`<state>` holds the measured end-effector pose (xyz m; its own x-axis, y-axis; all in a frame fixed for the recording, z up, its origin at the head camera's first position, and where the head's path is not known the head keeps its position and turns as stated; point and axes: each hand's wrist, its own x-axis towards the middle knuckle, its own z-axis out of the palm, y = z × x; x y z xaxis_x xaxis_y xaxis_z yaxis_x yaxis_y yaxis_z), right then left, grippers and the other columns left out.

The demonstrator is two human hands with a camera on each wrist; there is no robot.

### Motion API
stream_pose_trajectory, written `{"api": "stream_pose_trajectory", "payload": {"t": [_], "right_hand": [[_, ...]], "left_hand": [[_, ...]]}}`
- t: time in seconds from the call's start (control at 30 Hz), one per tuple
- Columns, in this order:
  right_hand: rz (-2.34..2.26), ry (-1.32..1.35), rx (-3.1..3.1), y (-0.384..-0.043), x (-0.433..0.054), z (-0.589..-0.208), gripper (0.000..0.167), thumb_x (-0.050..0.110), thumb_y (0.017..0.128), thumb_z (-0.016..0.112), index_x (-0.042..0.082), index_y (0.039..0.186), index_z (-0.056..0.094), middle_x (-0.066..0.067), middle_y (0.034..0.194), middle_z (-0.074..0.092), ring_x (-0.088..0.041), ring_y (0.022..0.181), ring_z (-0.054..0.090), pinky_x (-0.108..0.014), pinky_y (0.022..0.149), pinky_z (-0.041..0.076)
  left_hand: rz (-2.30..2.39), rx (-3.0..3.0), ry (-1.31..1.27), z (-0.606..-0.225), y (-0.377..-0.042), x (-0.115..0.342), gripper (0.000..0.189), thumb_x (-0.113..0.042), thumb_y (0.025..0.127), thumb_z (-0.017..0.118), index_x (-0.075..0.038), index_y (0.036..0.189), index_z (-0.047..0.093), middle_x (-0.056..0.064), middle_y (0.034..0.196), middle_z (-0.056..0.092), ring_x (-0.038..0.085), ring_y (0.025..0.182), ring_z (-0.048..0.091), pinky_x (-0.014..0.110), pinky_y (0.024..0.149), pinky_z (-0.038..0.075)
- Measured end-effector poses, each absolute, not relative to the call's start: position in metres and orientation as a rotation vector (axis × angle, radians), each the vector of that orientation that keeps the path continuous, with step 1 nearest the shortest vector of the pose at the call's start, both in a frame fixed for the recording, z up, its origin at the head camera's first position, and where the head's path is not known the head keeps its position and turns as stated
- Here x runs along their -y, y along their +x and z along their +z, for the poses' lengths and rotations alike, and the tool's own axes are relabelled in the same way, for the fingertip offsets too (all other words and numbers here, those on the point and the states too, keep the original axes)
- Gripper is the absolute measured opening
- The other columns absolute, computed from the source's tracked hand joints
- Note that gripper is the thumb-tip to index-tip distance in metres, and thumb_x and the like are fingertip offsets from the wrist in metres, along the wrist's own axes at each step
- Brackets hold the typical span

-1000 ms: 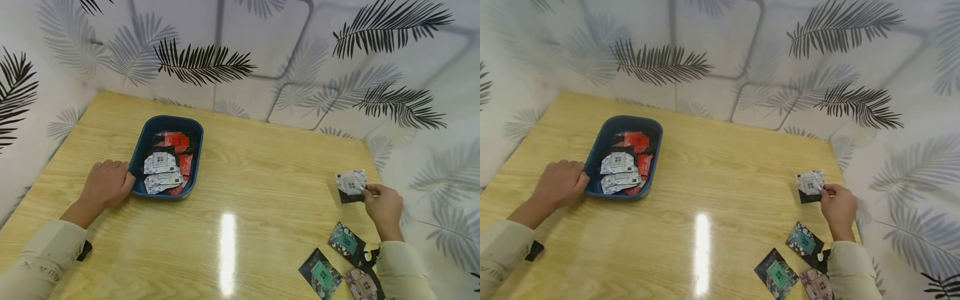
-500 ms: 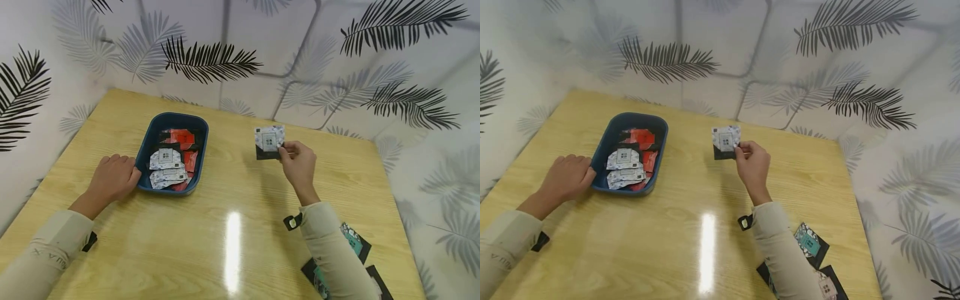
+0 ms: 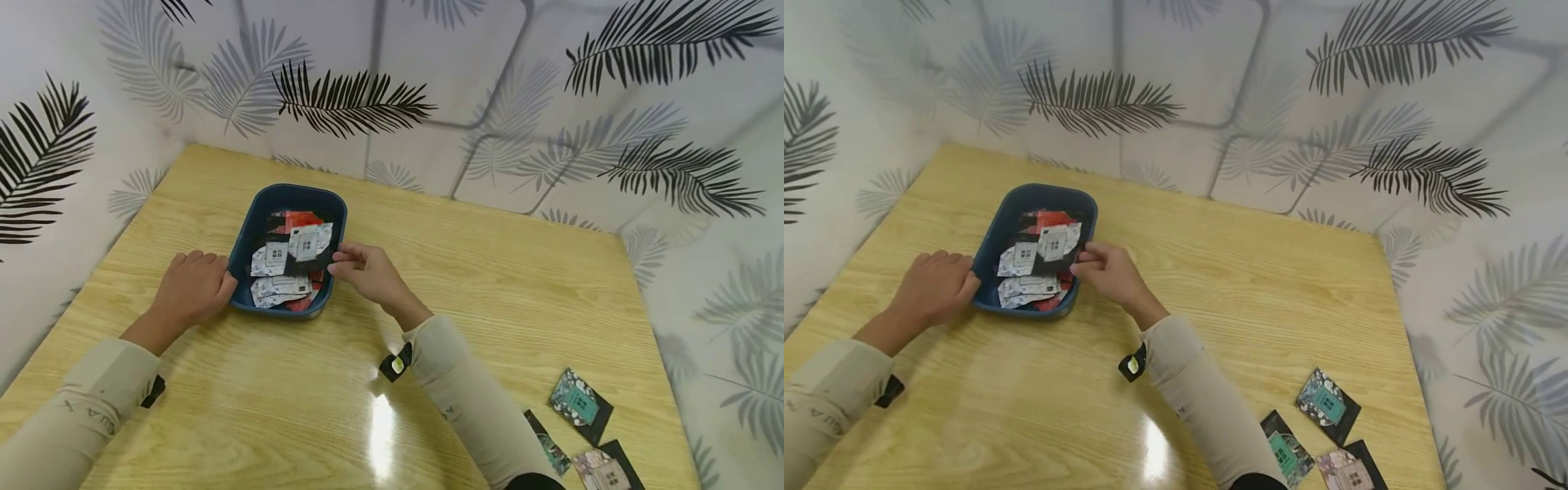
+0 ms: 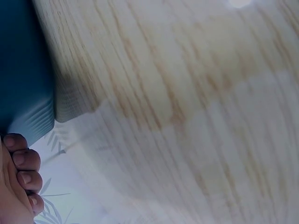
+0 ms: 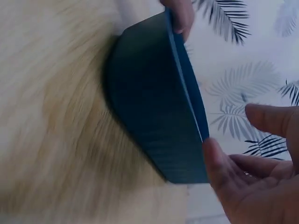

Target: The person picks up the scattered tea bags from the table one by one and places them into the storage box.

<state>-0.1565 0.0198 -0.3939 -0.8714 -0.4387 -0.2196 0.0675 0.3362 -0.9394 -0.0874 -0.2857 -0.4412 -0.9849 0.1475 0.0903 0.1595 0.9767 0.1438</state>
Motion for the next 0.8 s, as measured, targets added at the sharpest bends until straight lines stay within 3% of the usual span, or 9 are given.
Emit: {"api": "stream_pose_trajectory", "payload": {"t": [0.17,0.37,0.63,0.8], "right_hand": [[-1.407,-0.498,-2.428,-0.155,-0.057,-0.386,0.048,0.014,0.096,0.064,0.002,0.141,0.053,-0.019,0.131,0.063,-0.033,0.116,0.066,-0.043,0.095,0.055],[-1.358,-0.538,-2.721,-0.154,-0.152,-0.378,0.032,0.008,0.095,0.063,-0.001,0.126,0.064,-0.022,0.123,0.067,-0.036,0.107,0.068,-0.048,0.088,0.055],[-0.906,-0.436,-2.76,-0.144,-0.253,-0.369,0.036,0.017,0.1,0.057,0.0,0.132,0.059,-0.024,0.126,0.064,-0.04,0.109,0.066,-0.051,0.09,0.054],[-0.5,-0.426,-2.751,-0.113,-0.305,-0.371,0.038,0.019,0.093,0.067,0.0,0.126,0.062,-0.026,0.129,0.061,-0.045,0.112,0.061,-0.056,0.085,0.052]], "left_hand": [[-0.243,3.048,-0.226,-0.441,-0.088,0.284,0.029,-0.02,0.095,0.035,-0.007,0.072,0.046,0.011,0.074,0.057,0.031,0.073,0.051,0.041,0.066,0.031],[-0.257,3.041,-0.238,-0.441,-0.087,0.285,0.029,-0.02,0.095,0.036,-0.007,0.071,0.046,0.012,0.073,0.057,0.032,0.072,0.052,0.041,0.065,0.033],[-0.262,3.017,-0.208,-0.439,-0.087,0.289,0.028,-0.019,0.093,0.038,-0.004,0.074,0.051,0.016,0.078,0.061,0.036,0.076,0.056,0.046,0.068,0.038],[-0.266,2.991,-0.243,-0.442,-0.087,0.283,0.027,-0.019,0.093,0.039,-0.005,0.071,0.048,0.016,0.072,0.059,0.036,0.072,0.055,0.046,0.065,0.04]]}}
